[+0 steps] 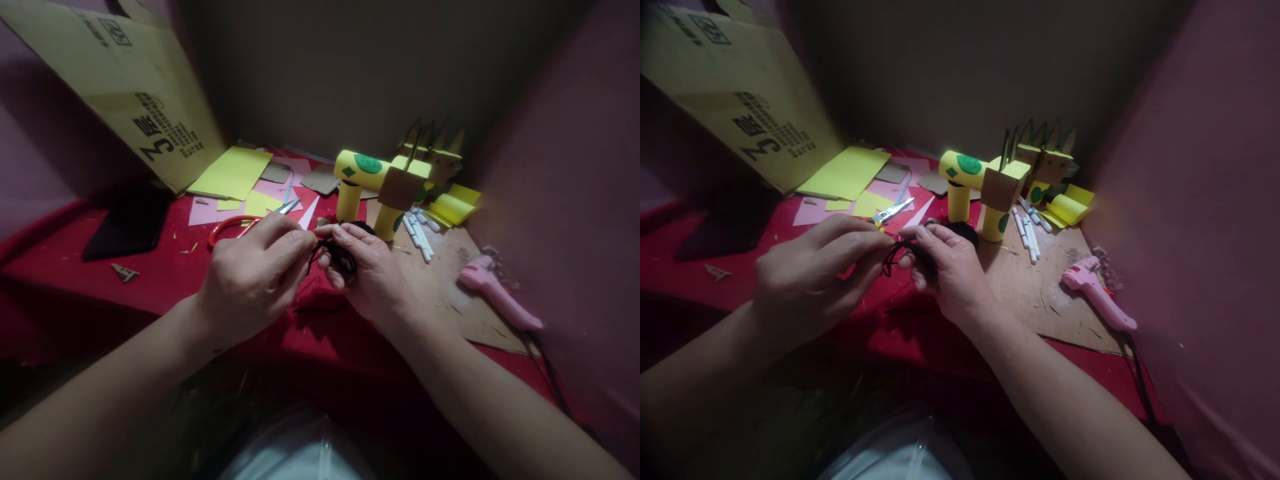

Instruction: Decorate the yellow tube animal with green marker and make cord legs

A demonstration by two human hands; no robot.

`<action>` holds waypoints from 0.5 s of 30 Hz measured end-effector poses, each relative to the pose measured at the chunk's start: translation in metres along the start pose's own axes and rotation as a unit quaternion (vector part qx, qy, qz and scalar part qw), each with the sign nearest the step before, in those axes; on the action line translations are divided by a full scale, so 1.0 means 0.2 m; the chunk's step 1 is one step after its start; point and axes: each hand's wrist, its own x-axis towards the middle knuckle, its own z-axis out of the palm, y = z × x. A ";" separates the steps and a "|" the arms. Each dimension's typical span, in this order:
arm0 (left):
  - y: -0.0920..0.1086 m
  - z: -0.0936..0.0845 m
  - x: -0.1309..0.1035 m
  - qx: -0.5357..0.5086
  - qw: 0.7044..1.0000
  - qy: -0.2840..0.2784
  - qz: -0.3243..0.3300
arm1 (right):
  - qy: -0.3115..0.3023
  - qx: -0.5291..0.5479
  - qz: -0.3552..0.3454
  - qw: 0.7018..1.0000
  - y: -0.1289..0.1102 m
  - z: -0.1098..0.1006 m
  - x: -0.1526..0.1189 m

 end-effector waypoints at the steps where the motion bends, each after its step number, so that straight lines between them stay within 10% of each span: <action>1: 0.00 0.00 0.00 0.011 1.000 0.001 0.006 | 0.002 -0.003 0.001 1.000 0.00 0.00 0.00; 15: 0.00 -0.02 -0.01 0.011 0.999 -0.027 0.025 | 0.038 -0.018 0.002 0.999 0.02 -0.01 0.01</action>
